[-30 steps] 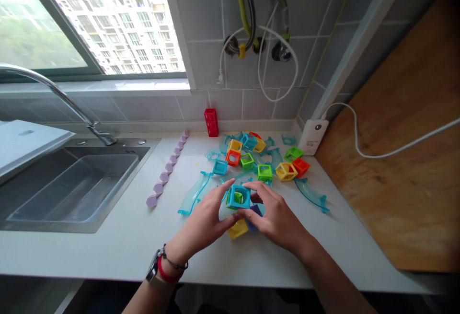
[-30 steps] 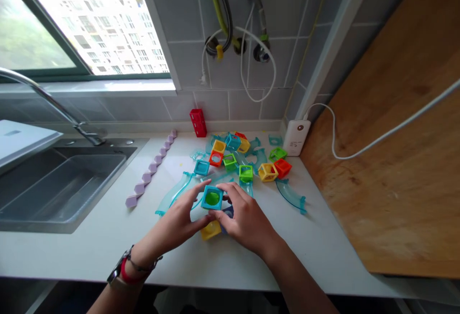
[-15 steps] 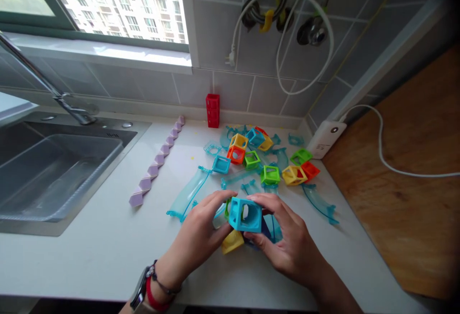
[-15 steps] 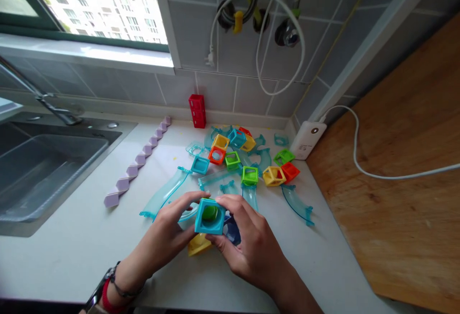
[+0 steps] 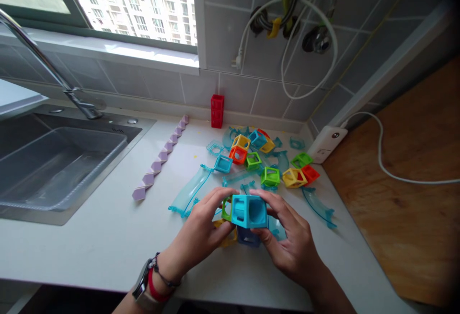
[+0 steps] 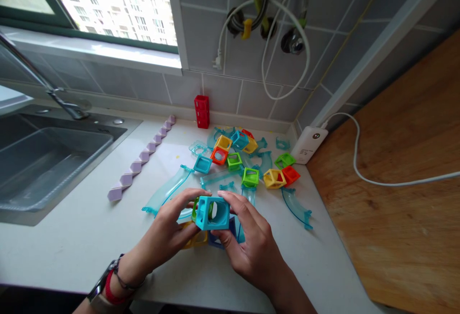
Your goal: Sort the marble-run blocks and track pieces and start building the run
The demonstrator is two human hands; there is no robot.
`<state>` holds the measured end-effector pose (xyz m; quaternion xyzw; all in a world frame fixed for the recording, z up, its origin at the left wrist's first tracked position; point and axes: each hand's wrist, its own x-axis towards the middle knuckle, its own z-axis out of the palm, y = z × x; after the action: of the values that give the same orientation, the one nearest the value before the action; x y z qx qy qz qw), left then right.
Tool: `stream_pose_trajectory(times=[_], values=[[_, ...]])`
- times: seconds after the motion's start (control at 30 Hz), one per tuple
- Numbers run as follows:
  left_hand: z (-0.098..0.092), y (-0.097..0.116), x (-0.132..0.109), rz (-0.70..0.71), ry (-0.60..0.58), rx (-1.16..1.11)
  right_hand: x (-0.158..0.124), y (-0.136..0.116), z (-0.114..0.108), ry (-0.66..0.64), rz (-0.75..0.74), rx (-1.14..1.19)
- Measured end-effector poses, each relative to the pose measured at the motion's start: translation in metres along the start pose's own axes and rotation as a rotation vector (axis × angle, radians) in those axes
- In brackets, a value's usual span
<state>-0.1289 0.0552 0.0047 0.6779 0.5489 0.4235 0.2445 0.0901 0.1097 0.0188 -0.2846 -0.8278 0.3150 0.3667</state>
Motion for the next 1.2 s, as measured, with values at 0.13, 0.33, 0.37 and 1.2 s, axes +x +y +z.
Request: stream_pose_trajectory(times=[0.13, 0.33, 0.37, 1.2], values=[[-0.001, 0.002, 0.001, -0.009, 0.016, -0.004, -0.002, 0.002, 0.002, 0.028, 0.054, 0.073], [-0.001, 0.005, 0.000, -0.027, 0.017, 0.003, -0.007, 0.006, 0.009, 0.091, 0.147, 0.210], [-0.001, 0.005, 0.000, -0.031, 0.017, 0.006, -0.007, 0.006, 0.010, 0.102, 0.162, 0.237], [-0.001, -0.002, 0.004, -0.027, 0.106, 0.017, 0.012, 0.025, -0.001, 0.643, 0.452, 0.777]])
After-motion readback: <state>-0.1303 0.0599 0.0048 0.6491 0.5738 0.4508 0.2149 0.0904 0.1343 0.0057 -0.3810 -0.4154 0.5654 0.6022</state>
